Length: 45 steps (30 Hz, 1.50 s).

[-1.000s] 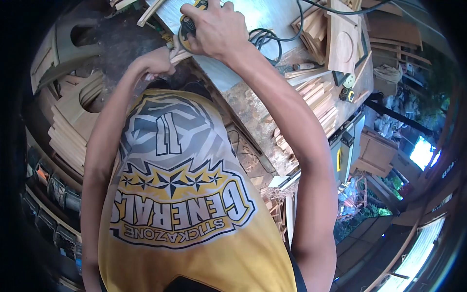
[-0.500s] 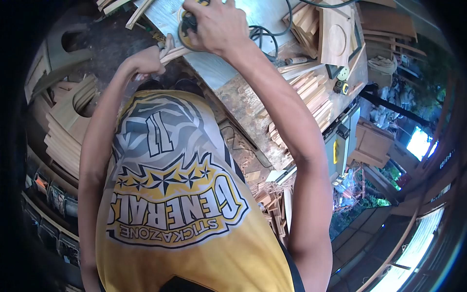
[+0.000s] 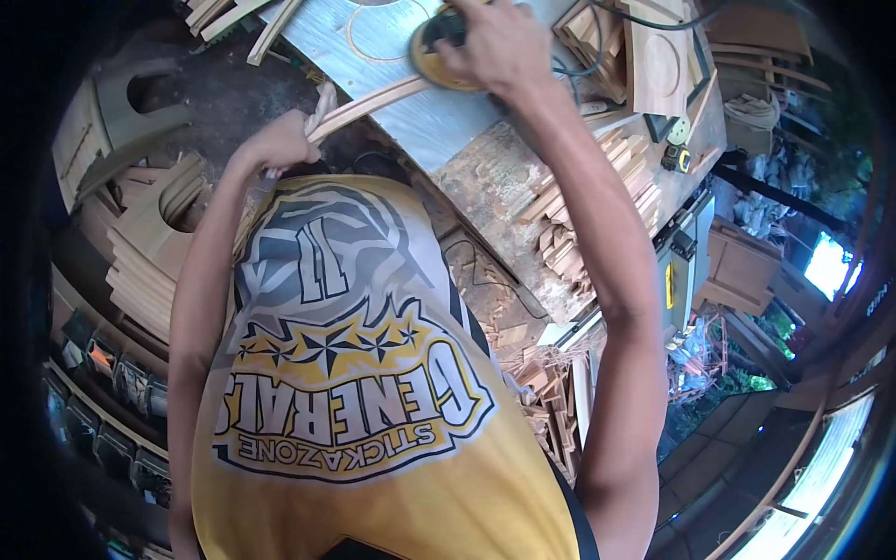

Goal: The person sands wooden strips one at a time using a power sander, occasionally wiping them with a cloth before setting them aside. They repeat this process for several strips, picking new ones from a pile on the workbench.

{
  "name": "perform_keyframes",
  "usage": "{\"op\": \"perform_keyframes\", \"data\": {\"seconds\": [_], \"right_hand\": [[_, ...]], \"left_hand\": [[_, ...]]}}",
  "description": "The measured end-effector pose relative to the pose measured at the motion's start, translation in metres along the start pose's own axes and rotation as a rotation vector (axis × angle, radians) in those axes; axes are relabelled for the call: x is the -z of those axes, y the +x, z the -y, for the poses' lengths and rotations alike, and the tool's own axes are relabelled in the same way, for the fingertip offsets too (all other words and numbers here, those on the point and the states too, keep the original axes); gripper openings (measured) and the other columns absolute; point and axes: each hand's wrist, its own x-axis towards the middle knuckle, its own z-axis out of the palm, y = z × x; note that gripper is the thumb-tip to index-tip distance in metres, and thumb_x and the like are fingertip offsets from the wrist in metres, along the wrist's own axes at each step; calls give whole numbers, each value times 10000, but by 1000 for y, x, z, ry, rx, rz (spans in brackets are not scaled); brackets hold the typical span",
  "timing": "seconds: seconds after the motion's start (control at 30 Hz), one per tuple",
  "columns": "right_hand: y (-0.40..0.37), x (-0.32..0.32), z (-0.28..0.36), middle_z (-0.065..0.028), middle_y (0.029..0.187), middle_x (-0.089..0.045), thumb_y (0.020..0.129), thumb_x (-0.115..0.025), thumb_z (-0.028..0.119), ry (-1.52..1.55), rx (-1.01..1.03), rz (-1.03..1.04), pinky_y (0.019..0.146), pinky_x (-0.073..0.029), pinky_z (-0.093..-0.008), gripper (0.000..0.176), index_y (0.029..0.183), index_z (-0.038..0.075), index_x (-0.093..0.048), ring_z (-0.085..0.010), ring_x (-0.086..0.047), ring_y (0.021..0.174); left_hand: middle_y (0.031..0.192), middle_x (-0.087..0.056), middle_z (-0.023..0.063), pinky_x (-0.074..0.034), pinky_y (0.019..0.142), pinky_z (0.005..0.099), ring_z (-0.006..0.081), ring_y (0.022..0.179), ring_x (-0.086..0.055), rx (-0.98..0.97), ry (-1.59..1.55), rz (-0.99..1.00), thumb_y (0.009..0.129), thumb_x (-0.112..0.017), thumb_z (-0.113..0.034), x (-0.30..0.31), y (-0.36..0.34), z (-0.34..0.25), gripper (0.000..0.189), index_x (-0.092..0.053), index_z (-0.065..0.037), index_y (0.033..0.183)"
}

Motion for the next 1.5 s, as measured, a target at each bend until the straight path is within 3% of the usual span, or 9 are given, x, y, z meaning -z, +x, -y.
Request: {"op": "perform_keyframes", "data": {"seconds": [0.13,0.27,0.53,0.63,0.7,0.87,1.03,1.17,1.5], "right_hand": [[-12,0,-39,-223,1121,-612,758,-790,355,-186,85,-321,808,-555,-501,545,1236,162,-613,-416,-656,986],[-6,-6,-62,-247,1140,-605,808,-807,430,-56,-157,-223,852,-561,-511,603,1349,279,-587,-430,-672,1002],[16,-29,-32,-194,1157,-627,803,-834,416,113,-159,-218,847,-566,-507,588,1319,235,-617,-427,-682,1011],[18,-30,-23,-188,1176,-616,808,-826,461,105,-176,-176,839,-566,-512,604,1327,237,-612,-439,-678,1001],[21,-30,-20,-188,1180,-613,810,-824,463,89,-183,-179,835,-566,-513,606,1331,240,-608,-440,-675,1003],[30,-30,-22,-181,1174,-608,807,-824,433,57,-211,-186,825,-566,-515,600,1336,257,-600,-439,-669,1007],[11,-31,-18,-180,1185,-599,771,-823,344,94,-149,-191,775,-573,-516,644,1361,239,-586,-437,-668,905],[-46,-22,7,-198,1276,-567,777,-841,258,131,-21,-81,868,-549,-501,618,1344,206,-601,-422,-638,1036],[-45,27,28,-185,1231,-570,772,-843,247,111,106,7,844,-569,-490,552,1274,213,-618,-403,-639,1052]], "left_hand": [[724,-661,257,-534,664,444,355,682,-699,30,59,-182,718,-731,-141,-2,-58,14,335,-636,107,921],[838,-693,259,-537,776,466,445,853,-695,104,126,-482,731,-714,-132,13,-165,37,340,-712,11,1040],[898,-702,248,-547,794,427,419,870,-704,234,58,-683,738,-725,-135,55,-266,-40,445,-711,-43,1173],[910,-713,226,-551,801,417,412,868,-707,-48,178,-809,728,-737,-129,59,-272,-47,456,-710,-45,1175],[921,-689,157,-542,786,371,333,804,-687,-86,175,-864,731,-740,-88,62,-277,-62,273,-699,16,980],[930,-684,163,-545,796,375,330,825,-692,-112,213,-850,723,-736,-84,69,-282,-73,263,-696,18,962],[914,-719,226,-547,800,416,412,863,-709,-143,235,-743,743,-749,-160,66,-250,-56,387,-712,-12,1099],[912,-706,301,-531,820,486,469,909,-691,-87,-68,-452,727,-732,-224,16,-110,-44,357,-690,44,958],[966,-739,289,-567,882,473,416,990,-732,136,213,-149,748,-684,-220,2,6,-35,403,-740,69,1025]]}}
